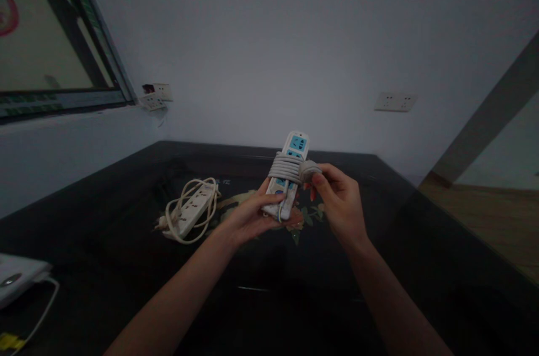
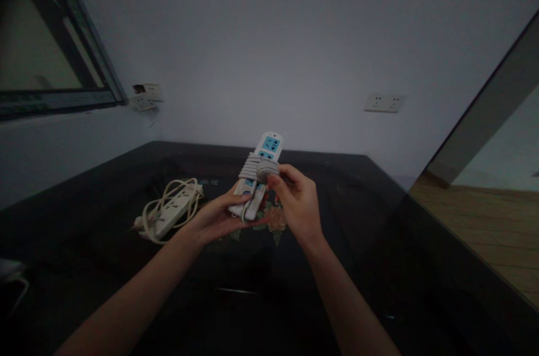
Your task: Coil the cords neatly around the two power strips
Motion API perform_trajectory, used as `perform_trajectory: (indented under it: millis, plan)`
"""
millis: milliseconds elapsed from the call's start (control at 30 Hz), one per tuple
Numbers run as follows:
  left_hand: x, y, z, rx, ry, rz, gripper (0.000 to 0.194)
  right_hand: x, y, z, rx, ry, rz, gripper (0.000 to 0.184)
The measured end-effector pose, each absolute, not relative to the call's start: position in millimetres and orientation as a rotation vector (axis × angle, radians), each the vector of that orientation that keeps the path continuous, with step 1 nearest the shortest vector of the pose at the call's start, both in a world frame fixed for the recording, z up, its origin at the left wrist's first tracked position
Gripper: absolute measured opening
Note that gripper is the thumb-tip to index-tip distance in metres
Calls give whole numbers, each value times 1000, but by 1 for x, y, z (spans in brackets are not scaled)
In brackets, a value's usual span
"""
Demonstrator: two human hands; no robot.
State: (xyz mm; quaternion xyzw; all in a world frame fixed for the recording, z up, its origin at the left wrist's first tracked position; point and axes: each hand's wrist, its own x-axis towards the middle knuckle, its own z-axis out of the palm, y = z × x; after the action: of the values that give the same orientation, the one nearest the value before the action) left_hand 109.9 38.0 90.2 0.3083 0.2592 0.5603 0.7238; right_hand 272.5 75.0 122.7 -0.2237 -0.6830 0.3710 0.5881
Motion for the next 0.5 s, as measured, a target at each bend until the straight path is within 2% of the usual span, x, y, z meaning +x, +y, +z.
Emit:
perform_trajectory:
  millis: [200,367,500]
  plan:
    - [116,32,93,885,736,1280,55,271,67,127,-482,-1713,782,11]
    - [122,30,91,1176,911,1360,74,264,66,121,-466,-1825,639,7]
    - [123,33,91,1402,993,1411,77,267,72,117,-509,-1888,606,7]
